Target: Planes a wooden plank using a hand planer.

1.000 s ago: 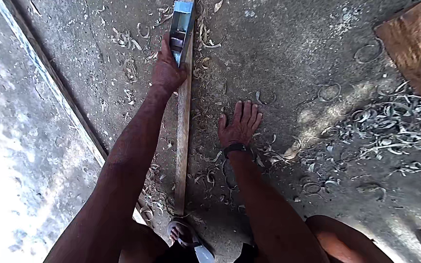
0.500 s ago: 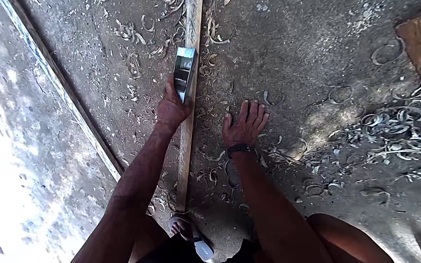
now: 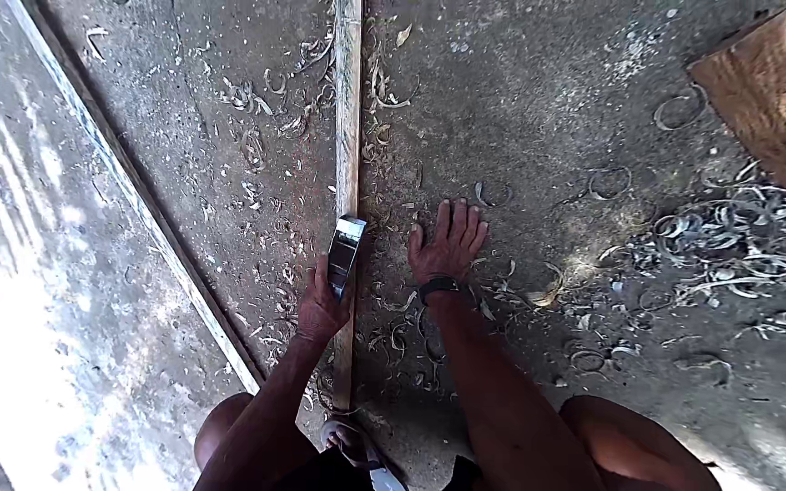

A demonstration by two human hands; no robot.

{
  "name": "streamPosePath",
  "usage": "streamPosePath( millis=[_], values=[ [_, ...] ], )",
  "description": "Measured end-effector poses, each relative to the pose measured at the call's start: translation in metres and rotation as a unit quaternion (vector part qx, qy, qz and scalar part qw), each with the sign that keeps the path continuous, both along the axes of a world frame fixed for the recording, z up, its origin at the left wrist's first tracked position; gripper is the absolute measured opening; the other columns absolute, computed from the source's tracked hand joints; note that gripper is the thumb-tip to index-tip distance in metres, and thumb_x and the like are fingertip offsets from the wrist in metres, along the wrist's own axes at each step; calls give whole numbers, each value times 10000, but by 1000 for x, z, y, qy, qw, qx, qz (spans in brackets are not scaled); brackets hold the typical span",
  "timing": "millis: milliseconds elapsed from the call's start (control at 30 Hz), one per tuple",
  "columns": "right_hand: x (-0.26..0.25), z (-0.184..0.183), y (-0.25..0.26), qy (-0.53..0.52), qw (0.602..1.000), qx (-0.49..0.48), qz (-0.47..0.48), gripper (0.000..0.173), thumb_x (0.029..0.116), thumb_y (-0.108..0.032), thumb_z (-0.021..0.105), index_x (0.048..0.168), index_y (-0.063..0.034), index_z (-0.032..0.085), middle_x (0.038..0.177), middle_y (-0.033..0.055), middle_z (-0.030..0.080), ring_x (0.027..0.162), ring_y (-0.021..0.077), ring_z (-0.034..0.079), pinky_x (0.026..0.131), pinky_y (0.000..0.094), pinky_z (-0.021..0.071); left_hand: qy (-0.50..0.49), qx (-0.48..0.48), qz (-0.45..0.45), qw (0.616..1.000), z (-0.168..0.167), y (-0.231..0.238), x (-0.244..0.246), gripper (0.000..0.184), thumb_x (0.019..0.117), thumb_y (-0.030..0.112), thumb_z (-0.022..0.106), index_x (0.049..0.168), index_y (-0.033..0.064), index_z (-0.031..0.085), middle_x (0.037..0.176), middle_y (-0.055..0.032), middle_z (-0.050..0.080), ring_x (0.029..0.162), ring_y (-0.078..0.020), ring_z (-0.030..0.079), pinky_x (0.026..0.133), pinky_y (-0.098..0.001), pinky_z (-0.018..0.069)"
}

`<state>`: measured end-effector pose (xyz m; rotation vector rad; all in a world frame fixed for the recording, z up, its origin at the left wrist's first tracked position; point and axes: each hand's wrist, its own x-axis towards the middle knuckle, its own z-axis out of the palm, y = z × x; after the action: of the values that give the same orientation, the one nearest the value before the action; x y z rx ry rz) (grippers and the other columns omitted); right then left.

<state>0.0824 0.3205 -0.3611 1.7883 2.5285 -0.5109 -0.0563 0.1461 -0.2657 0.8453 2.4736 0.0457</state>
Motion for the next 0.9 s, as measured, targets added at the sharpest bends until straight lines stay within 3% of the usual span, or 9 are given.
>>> streamPosePath(
  millis=[67, 267, 333, 400, 467, 533, 667, 733, 900],
  values=[
    [0, 0, 0, 3, 1000, 9, -1, 733, 1007, -600, 359, 1604, -174, 368, 1683, 130, 295, 1578, 379, 184, 1259, 619, 91, 0, -13, -2, 1000, 2, 17, -8, 884, 878, 412, 734, 1582, 37, 353, 1294, -273, 633, 954, -392, 731, 796, -533, 609],
    [2, -5, -4, 1, 999, 35, 7, 737, 1005, -596, 399, 1611, -179, 350, 1678, 122, 308, 1574, 368, 203, 1258, 618, 107, 20, 33, 1, 999, -22, 218, -139, 1052, 853, 451, 724, 1662, 212, 96, 1471, -190, 542, 1087, -363, 700, 857, -595, 585],
    [2, -7, -2, 0, 999, 42, 4, 736, 1004, -607, 395, 1604, -183, 368, 1670, 123, 330, 1570, 373, 218, 1257, 623, 115, 38, 41, -13, 998, -27, 279, -176, 946, 856, 468, 697, 1622, 166, 231, 1406, -155, 611, 1165, -324, 683, 928, -590, 565],
    [2, -9, -2, -4, 999, 47, 2, 742, 1002, -627, 375, 1595, -182, 389, 1657, 129, 356, 1562, 383, 239, 1257, 621, 118, 53, 12, -21, 998, -30, 311, -192, 631, 900, 489, 636, 1393, 100, 570, 1331, -148, 664, 1235, -315, 646, 1014, -592, 506],
    [1, -7, -2, -3, 999, 42, 2, 743, 1007, -632, 357, 1599, -184, 378, 1660, 125, 350, 1567, 375, 226, 1263, 610, 98, 63, -22, -40, 997, -31, 316, -195, 526, 933, 502, 565, 1232, 88, 690, 1275, -160, 688, 1248, -321, 634, 1034, -598, 479],
    [1, -7, -1, -4, 999, 40, 3, 745, 1006, -636, 353, 1603, -190, 373, 1665, 124, 341, 1569, 374, 218, 1265, 607, 89, 47, 10, -27, 999, -29, 298, -187, 568, 909, 463, 627, 1326, 78, 619, 1278, -150, 685, 1226, -303, 648, 1026, -574, 502],
    [1, -6, 0, -9, 999, 36, 5, 747, 1010, -633, 340, 1610, -189, 361, 1669, 129, 330, 1568, 381, 219, 1264, 615, 88, 4, 76, 9, 997, -16, 180, -109, 1086, 859, 377, 723, 1672, 223, 19, 1489, -139, 546, 1069, -302, 718, 842, -549, 610],
    [0, -5, -1, -8, 1000, 30, 3, 741, 1013, -628, 345, 1607, -186, 363, 1673, 126, 323, 1571, 381, 211, 1264, 615, 82, -6, 62, 20, 998, -6, 79, -40, 1063, 895, 349, 736, 1668, 234, 14, 1423, -236, 531, 867, -369, 723, 668, -586, 612],
    [-1, -2, 0, -13, 1000, 21, -1, 743, 1011, -622, 346, 1609, -183, 360, 1675, 124, 319, 1572, 378, 210, 1263, 615, 84, -6, -18, 38, 999, 3, -117, 90, 918, 828, 385, 792, 1564, 18, 385, 1289, -282, 629, 966, -401, 727, 750, -553, 616]
  ],
)
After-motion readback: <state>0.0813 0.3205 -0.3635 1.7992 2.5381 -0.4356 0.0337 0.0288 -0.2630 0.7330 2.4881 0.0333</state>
